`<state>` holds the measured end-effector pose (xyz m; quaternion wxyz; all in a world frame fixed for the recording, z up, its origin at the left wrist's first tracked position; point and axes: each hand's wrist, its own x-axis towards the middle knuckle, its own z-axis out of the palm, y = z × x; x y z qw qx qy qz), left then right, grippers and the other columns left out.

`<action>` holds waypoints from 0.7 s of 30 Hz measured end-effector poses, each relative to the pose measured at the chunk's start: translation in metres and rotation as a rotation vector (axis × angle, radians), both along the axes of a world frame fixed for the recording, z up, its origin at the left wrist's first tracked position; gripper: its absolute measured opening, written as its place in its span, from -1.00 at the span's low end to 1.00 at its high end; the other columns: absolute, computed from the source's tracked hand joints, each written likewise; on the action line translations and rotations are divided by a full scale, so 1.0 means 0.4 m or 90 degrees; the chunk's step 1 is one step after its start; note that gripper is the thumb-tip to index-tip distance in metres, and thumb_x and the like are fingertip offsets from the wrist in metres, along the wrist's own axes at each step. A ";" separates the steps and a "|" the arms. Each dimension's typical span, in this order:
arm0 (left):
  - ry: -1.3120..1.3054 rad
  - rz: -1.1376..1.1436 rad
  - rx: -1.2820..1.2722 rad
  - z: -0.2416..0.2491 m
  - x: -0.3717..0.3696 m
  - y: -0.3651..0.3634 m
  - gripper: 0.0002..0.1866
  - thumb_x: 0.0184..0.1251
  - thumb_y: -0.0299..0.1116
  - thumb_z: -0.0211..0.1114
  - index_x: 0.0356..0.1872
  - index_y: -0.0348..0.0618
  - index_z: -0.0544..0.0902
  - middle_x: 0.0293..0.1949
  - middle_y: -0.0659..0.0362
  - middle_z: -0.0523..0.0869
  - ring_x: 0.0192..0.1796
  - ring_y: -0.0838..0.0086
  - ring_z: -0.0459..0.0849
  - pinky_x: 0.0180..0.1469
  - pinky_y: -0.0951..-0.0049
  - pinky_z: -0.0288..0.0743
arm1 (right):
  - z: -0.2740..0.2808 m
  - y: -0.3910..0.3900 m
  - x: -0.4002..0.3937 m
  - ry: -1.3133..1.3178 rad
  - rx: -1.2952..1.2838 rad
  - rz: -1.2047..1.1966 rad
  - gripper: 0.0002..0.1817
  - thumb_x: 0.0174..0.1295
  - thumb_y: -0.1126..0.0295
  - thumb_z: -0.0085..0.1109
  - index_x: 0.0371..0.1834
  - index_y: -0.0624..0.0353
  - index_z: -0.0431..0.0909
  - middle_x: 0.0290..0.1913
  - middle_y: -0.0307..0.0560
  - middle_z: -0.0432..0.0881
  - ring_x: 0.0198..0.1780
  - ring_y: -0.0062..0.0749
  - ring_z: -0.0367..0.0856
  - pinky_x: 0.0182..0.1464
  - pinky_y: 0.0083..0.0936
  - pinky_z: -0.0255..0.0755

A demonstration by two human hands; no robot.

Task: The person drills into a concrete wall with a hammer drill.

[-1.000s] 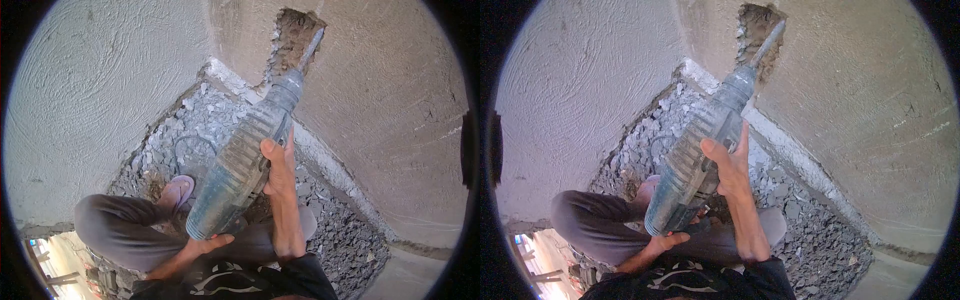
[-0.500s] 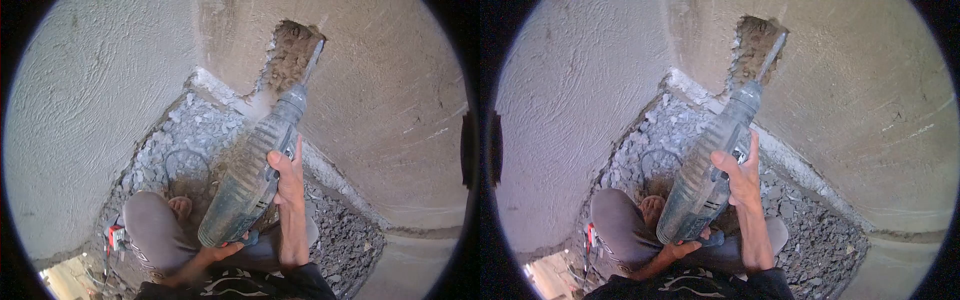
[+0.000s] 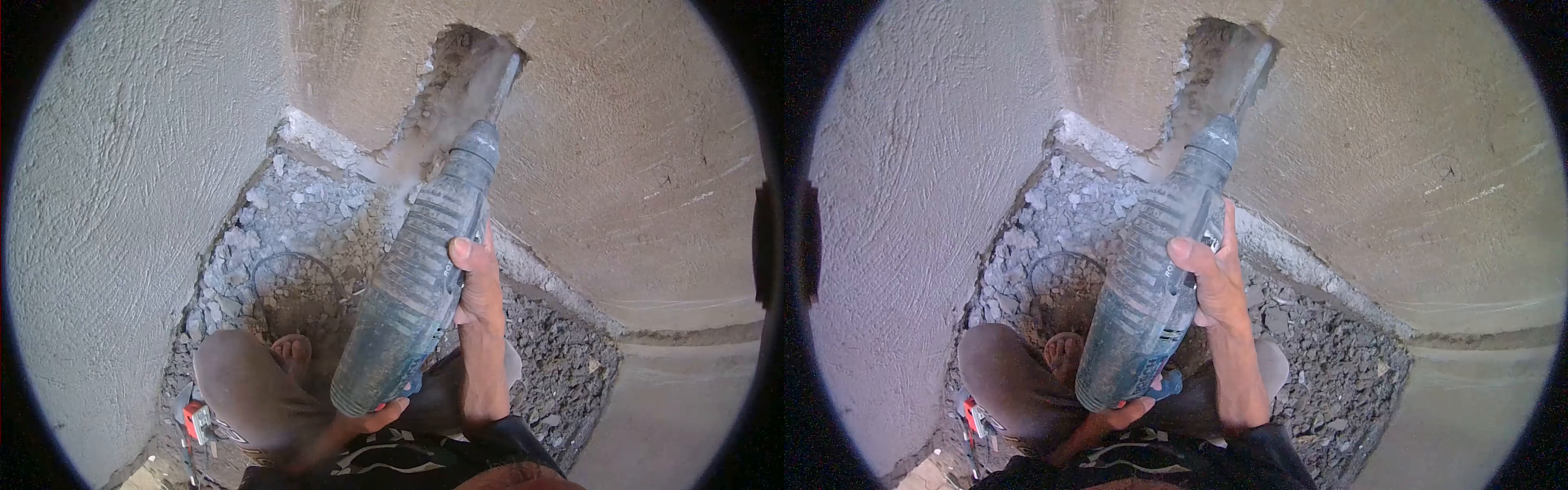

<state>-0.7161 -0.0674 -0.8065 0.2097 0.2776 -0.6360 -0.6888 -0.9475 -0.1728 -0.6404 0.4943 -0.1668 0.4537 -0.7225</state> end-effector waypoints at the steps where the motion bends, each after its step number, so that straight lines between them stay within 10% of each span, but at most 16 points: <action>1: -0.015 -0.017 0.050 0.005 -0.005 0.004 -0.75 0.14 -0.37 0.46 -0.13 -0.10 0.78 -0.06 0.09 0.76 0.06 0.16 0.68 0.27 0.14 0.42 | -0.002 0.002 -0.004 -0.008 -0.005 0.002 0.15 -0.12 0.29 0.53 0.55 0.16 -0.03 0.16 0.16 0.54 0.11 -0.13 0.63 0.07 -0.15 0.64; 5: -0.060 -0.066 0.196 0.047 -0.047 0.026 -0.72 0.13 -0.31 0.48 -0.11 -0.09 0.77 -0.07 0.11 0.77 0.09 0.11 0.66 0.37 0.05 0.32 | -0.030 0.024 -0.041 -0.017 0.017 0.007 0.21 -0.15 0.26 0.55 0.59 0.17 -0.05 0.16 0.15 0.55 0.13 -0.12 0.63 0.11 -0.14 0.62; 7: 0.016 0.038 -0.025 0.084 -0.074 0.035 -0.65 0.12 -0.24 0.48 -0.06 -0.09 0.75 -0.04 0.11 0.75 0.10 0.08 0.64 0.45 -0.04 0.16 | -0.043 0.031 -0.051 0.012 -0.018 -0.026 -0.07 -0.15 0.14 0.61 0.28 0.30 0.32 -0.04 0.13 0.64 -0.11 -0.05 0.74 -0.09 -0.12 0.75; 11: -0.067 -0.007 -0.037 0.088 -0.091 0.050 -0.51 0.07 -0.13 0.50 0.03 -0.11 0.69 0.02 0.10 0.72 0.10 0.06 0.61 0.50 -0.16 -0.04 | -0.061 0.040 -0.077 0.016 -0.031 -0.009 -0.09 -0.16 0.11 0.62 0.24 0.28 0.36 -0.05 0.17 0.64 -0.12 0.00 0.75 -0.13 -0.07 0.75; 14: -0.175 -0.090 0.231 0.066 -0.088 0.074 -0.49 0.03 -0.09 0.51 0.00 -0.11 0.69 -0.01 0.11 0.72 0.06 0.09 0.63 0.44 -0.08 0.17 | -0.059 0.043 -0.082 0.018 -0.034 -0.010 -0.09 -0.18 0.09 0.62 0.23 0.28 0.37 -0.05 0.19 0.65 -0.13 0.03 0.75 -0.16 -0.04 0.75; 17: -0.080 0.059 -0.157 0.063 -0.084 0.084 -0.54 -0.01 -0.11 0.53 -0.08 -0.10 0.72 -0.12 0.11 0.75 0.05 0.13 0.64 0.32 0.04 0.37 | -0.063 0.043 -0.084 0.001 -0.036 -0.017 -0.08 -0.19 0.08 0.62 0.24 0.28 0.37 -0.06 0.20 0.65 -0.13 0.04 0.75 -0.18 -0.05 0.75; 21: -0.122 -0.060 -0.279 0.132 -0.105 0.030 -0.58 -0.01 -0.18 0.54 -0.11 -0.11 0.72 -0.21 0.15 0.75 -0.07 0.21 0.69 0.16 0.20 0.50 | -0.069 0.040 -0.100 0.005 -0.050 0.005 -0.10 -0.15 0.09 0.59 0.25 0.29 0.37 -0.03 0.23 0.65 -0.11 0.03 0.75 -0.17 -0.09 0.75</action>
